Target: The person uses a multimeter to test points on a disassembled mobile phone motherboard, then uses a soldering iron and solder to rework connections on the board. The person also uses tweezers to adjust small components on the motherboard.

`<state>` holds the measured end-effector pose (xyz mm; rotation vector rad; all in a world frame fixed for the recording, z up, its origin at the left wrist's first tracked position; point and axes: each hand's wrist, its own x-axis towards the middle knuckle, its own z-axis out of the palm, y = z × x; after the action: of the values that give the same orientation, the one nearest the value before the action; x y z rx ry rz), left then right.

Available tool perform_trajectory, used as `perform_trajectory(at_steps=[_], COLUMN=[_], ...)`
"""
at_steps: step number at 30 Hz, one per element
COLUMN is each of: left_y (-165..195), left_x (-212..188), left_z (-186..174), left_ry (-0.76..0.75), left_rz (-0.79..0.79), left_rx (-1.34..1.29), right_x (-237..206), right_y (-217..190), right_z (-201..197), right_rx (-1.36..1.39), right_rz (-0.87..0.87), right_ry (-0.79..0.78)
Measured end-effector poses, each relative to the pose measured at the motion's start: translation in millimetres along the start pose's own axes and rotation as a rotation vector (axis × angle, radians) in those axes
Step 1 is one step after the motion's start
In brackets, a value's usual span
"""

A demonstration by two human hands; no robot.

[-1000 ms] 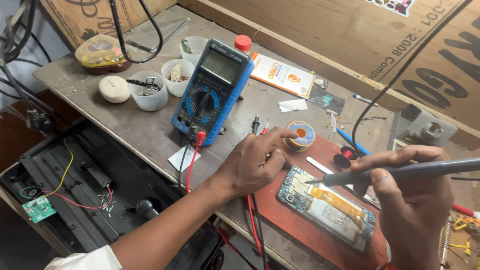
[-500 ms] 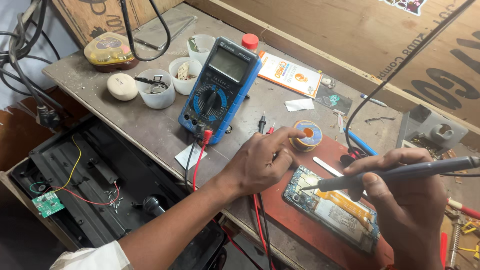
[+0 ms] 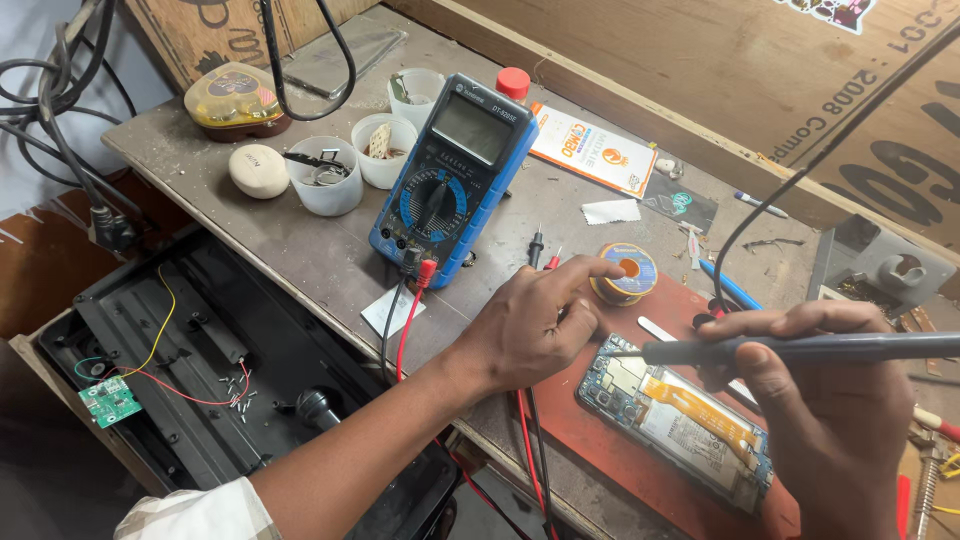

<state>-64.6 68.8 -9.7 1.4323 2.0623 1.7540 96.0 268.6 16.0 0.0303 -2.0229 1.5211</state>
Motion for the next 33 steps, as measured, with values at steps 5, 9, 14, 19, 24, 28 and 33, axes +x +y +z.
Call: perform_trajectory(at_steps=[5, 9, 14, 19, 24, 28, 33], left_y=[-0.8, -1.4, -0.9, 0.5, 1.0, 0.5, 0.1], left_x=[-1.2, -1.1, -0.6, -0.7, -0.1, 0.1, -0.3], left_z=[0.1, 0.5, -0.4, -1.4, -0.8, -1.2, -0.7], left_ry=[0.025, 0.026, 0.017, 0.02, 0.014, 0.002, 0.001], left_rz=[0.04, 0.044, 0.035, 0.04, 0.007, 0.023, 0.001], left_rx=[0.005, 0.008, -0.004, 0.017, 0.039, 0.0, 0.006], right_x=[2.9, 4.4, 5.6, 6.3, 6.1, 4.9, 4.7], right_y=[-4.0, -7.0, -7.6, -6.3, -4.5, -3.4, -3.6], right_z=[5.1, 7.8, 9.4, 9.1, 8.2, 7.5, 7.7], right_rx=[-0.034, -0.067, -0.101, -0.087, -0.092, -0.109, -0.102], right_rz=[0.044, 0.024, 0.019, 0.019, 0.031, 0.042, 0.039], right_ry=[-0.001, 0.022, 0.026, 0.024, 0.015, 0.023, 0.017])
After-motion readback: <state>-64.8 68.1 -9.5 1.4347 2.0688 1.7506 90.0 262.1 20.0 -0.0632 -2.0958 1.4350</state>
